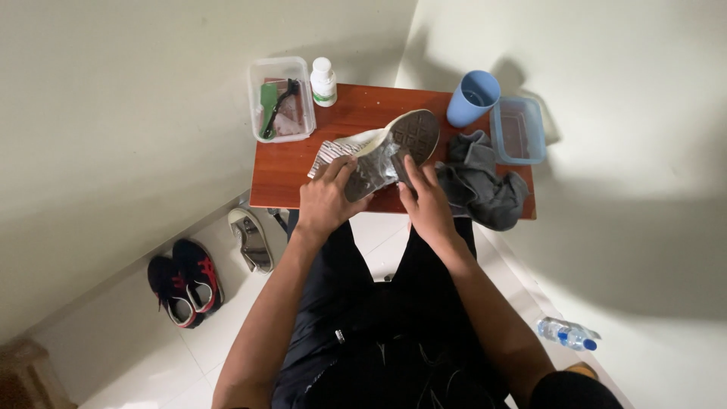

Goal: The person scrubs the sole of a white sneaker with a brush, then wipes the shoe with a gray cloth. They continue to scrub the sole and wipe the shoe repeatedly.

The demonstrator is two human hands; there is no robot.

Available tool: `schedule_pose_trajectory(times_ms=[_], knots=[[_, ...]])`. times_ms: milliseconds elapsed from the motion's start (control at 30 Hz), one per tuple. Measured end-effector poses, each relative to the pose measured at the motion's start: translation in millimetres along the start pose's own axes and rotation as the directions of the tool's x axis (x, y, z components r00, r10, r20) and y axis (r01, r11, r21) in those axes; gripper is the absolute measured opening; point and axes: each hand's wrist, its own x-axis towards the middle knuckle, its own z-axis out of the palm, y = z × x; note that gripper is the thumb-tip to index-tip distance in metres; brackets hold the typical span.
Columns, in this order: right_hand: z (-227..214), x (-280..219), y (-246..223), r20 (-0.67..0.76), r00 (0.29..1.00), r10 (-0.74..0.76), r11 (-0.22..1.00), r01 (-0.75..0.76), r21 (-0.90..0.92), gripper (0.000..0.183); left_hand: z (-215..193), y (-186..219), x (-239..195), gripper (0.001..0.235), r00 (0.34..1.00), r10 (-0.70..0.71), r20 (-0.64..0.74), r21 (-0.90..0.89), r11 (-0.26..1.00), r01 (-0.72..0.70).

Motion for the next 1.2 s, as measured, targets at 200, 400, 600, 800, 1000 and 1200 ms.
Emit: schedule_pose_trajectory(times_ms=[200,400,600,800,1000,1200], knots=[[15.8,44.6,6.6,-0.060,0.997,-0.049,0.995,0.044,-0.090,0.053,11.0,-11.2,4.0,0.071,1.000,-0.012,-0.002,-0.071,0.997,0.012],[25.9,60.7,0.1,-0.040,0.998,-0.053,0.989,0.047,-0.137,0.052,1.4,-10.1,3.3,0.070,1.000,-0.012,-0.023,-0.067,0.998,0.011],[13.7,21.9,11.2,-0.021,0.998,-0.056,0.990,0.052,-0.134,0.056,2.5,-9.9,1.4,0.072,0.999,0.021,-0.029,-0.046,0.999,-0.023],[10.7,30.9,6.1,-0.009,1.000,-0.023,0.992,0.021,-0.123,0.053,3.1,-8.6,-0.8,0.072,0.998,0.017,-0.060,-0.063,0.998,-0.021],[25.1,52.6,11.8,-0.028,0.999,-0.033,0.994,0.030,-0.107,0.051,10.1,-12.7,2.4,0.071,0.990,0.037,-0.139,-0.071,0.996,-0.048],[17.0,16.1,23.2,0.006,1.000,-0.030,0.995,0.031,-0.098,0.056,24.0,-16.6,0.0,0.074,0.981,0.084,-0.172,-0.101,0.990,-0.103]])
